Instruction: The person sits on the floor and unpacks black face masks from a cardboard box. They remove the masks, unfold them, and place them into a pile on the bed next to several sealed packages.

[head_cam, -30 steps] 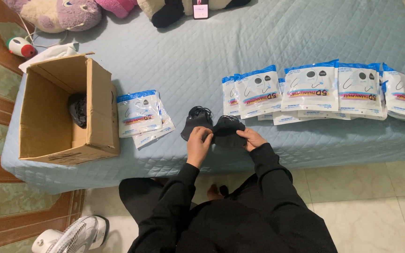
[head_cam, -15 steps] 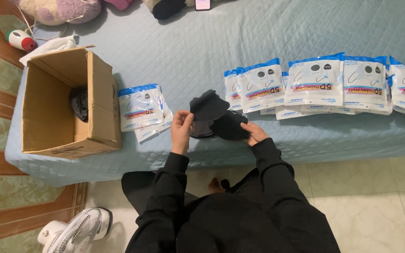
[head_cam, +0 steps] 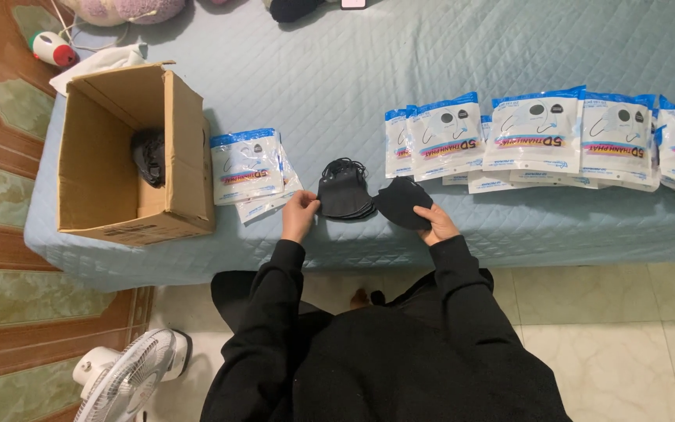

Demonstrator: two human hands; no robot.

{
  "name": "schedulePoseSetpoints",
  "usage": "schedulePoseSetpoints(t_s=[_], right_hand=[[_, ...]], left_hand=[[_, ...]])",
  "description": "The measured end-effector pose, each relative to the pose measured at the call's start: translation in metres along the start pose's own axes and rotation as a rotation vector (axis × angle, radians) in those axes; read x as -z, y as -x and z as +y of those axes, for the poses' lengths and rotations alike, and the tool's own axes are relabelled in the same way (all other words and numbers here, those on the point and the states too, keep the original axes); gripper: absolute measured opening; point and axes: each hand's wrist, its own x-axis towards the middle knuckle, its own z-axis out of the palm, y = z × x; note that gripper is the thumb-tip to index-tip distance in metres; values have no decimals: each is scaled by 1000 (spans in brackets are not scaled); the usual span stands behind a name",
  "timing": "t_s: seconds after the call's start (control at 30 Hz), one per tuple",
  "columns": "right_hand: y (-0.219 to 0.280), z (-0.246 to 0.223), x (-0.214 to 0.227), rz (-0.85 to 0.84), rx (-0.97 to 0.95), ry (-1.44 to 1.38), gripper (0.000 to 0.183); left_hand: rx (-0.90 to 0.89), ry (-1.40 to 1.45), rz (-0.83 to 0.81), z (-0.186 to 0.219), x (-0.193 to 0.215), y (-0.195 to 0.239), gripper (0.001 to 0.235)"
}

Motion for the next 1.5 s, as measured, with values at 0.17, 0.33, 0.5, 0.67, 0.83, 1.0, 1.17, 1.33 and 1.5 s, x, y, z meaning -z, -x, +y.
schedulePoseSetpoints(t_s=[0.17,0.33,0.5,0.67,0.83,1.0,1.17,1.33,1.5], right_hand=[[34,9,-35,45,23,-10,27],[39,47,-25,42,13,-13,28],[37,59,-24,10,-38,59,31],[35,65,-22,3,-36,72,32],[48,54,-42,4,-31,88,29],[54,48,-30,31,5,118,29],[60,29,-30,98,-7,-2,34],[65,12,-38,122,-25,-81,43],[62,14,-38,61,20,55,42]], left_hand=[[-158,-134,62,56,16,38,26],[-196,36,-216,97,19,87,40],[-156,70,-352,88,16,97,23],[-110,90,-384,80,14,93,31],[-44,114,-401,83,23,81,26],[-144,458,-186,126,56,67,27],[-156,673,-43,91,44,34,31],[-45,306,-20,42,21,20,28],[-38,-5,22,26,14,10,28]])
